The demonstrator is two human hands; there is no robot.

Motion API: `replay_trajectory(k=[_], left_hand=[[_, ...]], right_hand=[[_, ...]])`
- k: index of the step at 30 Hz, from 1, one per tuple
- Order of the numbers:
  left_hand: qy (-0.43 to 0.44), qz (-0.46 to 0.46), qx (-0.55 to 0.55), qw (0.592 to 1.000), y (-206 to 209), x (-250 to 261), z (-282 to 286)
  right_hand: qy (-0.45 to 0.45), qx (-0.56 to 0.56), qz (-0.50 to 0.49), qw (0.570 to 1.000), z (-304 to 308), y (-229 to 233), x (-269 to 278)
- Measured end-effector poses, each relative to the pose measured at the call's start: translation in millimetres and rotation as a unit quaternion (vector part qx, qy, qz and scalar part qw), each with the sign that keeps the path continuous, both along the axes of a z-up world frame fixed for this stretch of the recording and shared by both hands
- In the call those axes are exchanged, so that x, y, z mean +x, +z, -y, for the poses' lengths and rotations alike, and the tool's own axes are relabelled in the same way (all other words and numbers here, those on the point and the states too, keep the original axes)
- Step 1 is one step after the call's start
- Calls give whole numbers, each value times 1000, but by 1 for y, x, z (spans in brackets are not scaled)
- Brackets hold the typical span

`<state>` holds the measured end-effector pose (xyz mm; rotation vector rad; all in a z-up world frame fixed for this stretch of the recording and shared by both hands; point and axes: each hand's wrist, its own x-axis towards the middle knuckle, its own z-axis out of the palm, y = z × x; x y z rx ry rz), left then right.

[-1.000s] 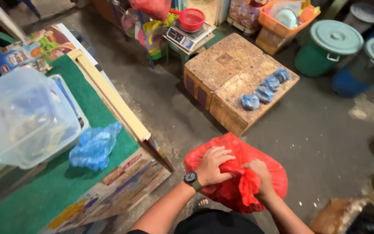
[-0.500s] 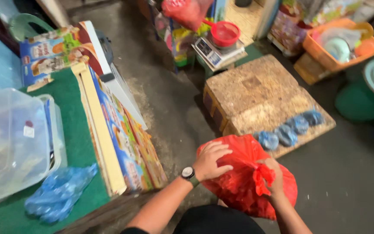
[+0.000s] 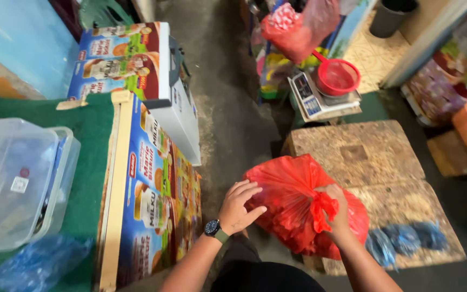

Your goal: The person transfers trash from a yellow bag into a red bag, ties the red bag, and carries it outside to place it into a larger black trash bag. The person then returns inside and picks up another red trash bag.

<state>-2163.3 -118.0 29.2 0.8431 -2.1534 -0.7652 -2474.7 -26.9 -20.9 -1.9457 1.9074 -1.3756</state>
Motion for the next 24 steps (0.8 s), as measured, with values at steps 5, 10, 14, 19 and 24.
replay_trajectory(k=[5,10,14,19,24], left_hand=[[32,-31,-2,999,-14,-16,87],[39,-47,-3,998,-4,-38,203],[26,-36,-33,998,7,-50,286],[24,-31,-45,998,32,-67,364],[52,-8,-67,996,33,-87,442]], right_hand=[[12,-24,-8,1000,101,1,-10],[5,-7,-8,1000,211,4,-12],[27,3,44,999,281,4,-18],[37,-42,23,998,369,15,-26],[34,-45,85,995,474,2,-41]])
